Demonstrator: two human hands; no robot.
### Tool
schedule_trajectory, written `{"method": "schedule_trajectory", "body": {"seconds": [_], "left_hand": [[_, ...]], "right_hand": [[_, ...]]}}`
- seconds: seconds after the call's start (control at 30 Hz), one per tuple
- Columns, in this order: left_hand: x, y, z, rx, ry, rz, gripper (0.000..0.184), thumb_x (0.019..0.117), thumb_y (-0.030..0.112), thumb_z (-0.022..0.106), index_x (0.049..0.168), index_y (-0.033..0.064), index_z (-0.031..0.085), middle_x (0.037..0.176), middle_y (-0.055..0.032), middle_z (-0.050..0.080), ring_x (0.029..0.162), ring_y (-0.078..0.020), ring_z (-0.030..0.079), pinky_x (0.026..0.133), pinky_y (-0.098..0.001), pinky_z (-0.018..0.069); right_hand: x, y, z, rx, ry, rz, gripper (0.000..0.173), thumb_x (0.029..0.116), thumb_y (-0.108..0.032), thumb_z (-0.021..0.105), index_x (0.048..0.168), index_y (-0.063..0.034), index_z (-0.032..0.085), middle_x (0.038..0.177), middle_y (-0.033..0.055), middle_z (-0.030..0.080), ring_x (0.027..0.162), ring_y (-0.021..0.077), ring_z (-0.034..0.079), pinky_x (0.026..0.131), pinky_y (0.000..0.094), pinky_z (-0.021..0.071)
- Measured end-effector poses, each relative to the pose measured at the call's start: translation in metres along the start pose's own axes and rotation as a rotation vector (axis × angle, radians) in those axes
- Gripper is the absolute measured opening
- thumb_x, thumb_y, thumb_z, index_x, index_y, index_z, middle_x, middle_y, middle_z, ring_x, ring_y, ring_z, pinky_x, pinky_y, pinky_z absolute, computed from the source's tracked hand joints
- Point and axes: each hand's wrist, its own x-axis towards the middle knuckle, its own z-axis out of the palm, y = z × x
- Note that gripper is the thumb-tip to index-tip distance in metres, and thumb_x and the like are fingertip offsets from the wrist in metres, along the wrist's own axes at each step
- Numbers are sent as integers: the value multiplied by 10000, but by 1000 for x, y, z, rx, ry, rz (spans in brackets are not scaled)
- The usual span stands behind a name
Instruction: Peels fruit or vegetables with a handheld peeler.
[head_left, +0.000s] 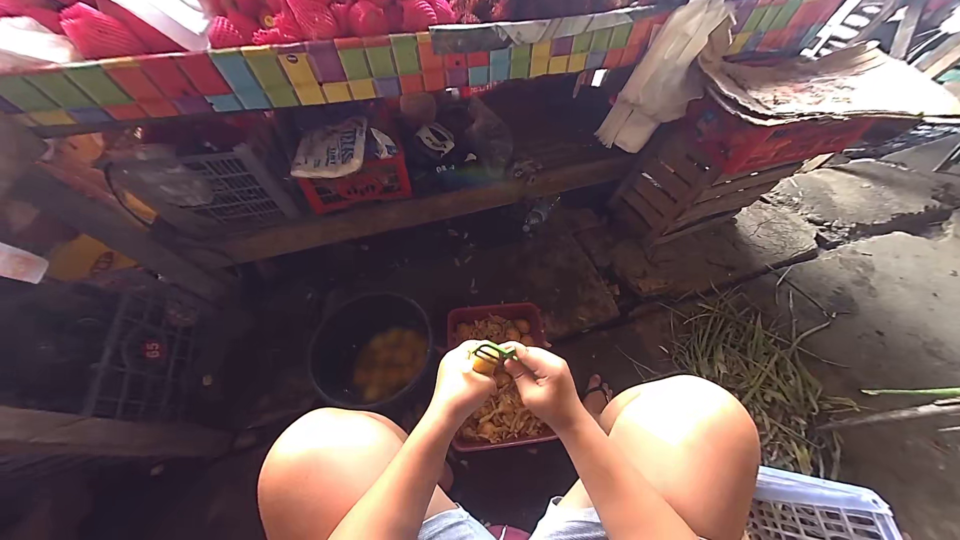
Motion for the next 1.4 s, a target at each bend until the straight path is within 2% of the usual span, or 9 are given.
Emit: {"method": "schedule_trajectory", "body": {"seconds": [0.1, 0.33, 0.47, 0.53, 0.7, 0.87, 1.1, 1.2, 1.4], "left_hand": [[-4, -2, 0, -61, -33, 65, 387, 675, -67, 667, 1047, 41, 677, 925, -16, 672, 811, -76, 635, 716, -274, 542], [-2, 4, 2, 189, 86, 99, 337, 753, 13, 744, 1087, 29, 710, 1016, -76, 715, 957, -151, 672, 876, -372, 543], [-8, 5, 2, 183, 33, 132, 390, 736, -20, 717, 1124, 16, 699, 1010, -93, 710, 934, -163, 668, 850, -371, 544], [-7, 4, 3, 152, 60, 153, 390, 722, -29, 712, 1110, 13, 701, 988, -87, 708, 911, -151, 666, 830, -358, 545], [-3, 3, 6, 199, 86, 124, 290, 779, 41, 741, 1068, 35, 721, 1017, -58, 720, 953, -127, 673, 879, -354, 545], [-5, 5, 3, 147, 23, 84, 374, 720, -38, 712, 1089, 21, 693, 975, -71, 692, 896, -137, 650, 806, -346, 538], [-2, 4, 3, 199, 63, 55, 374, 745, 2, 745, 1115, 31, 703, 1036, -77, 716, 972, -143, 673, 893, -374, 546], [-8, 1, 4, 110, 34, 129, 366, 715, -40, 706, 1078, 4, 687, 965, -66, 694, 884, -109, 649, 805, -318, 541], [3, -1, 4, -73, 40, -49, 370, 699, -24, 689, 1061, 48, 669, 922, -25, 671, 784, -97, 633, 680, -308, 535]], "right_hand": [[5, 15, -9, -158, -18, 181, 270, 982, -124, 577, 1116, 10, 769, 929, 163, 757, 894, 284, 739, 833, 463, 583], [-5, -12, 2, -77, 14, -35, 231, 951, -96, 602, 1059, 14, 774, 832, 119, 737, 779, 206, 725, 745, 354, 599], [3, 8, -13, -253, 0, 183, 265, 979, -117, 583, 1119, 12, 768, 915, 172, 753, 876, 313, 741, 801, 493, 588], [5, 9, -16, -177, 25, 189, 265, 979, -116, 583, 1123, 8, 767, 957, 162, 765, 912, 278, 745, 851, 460, 587], [-6, -12, 2, -116, 19, -90, 234, 963, -109, 595, 1045, 15, 774, 821, 119, 735, 760, 217, 725, 711, 366, 601], [0, 13, -9, -299, 24, 101, 249, 968, -109, 588, 1078, 9, 778, 834, 160, 733, 788, 302, 734, 720, 472, 593], [-6, 2, 4, -86, 51, -49, 231, 969, -104, 592, 1063, 8, 771, 838, 116, 739, 777, 199, 720, 750, 342, 596], [0, 18, -6, -217, -32, 183, 279, 984, -126, 568, 1128, 6, 767, 896, 170, 743, 863, 309, 733, 795, 485, 581], [-2, -6, 4, 72, 80, 17, 234, 970, -98, 602, 1074, 37, 762, 850, 111, 734, 799, 134, 702, 788, 276, 579]]}}
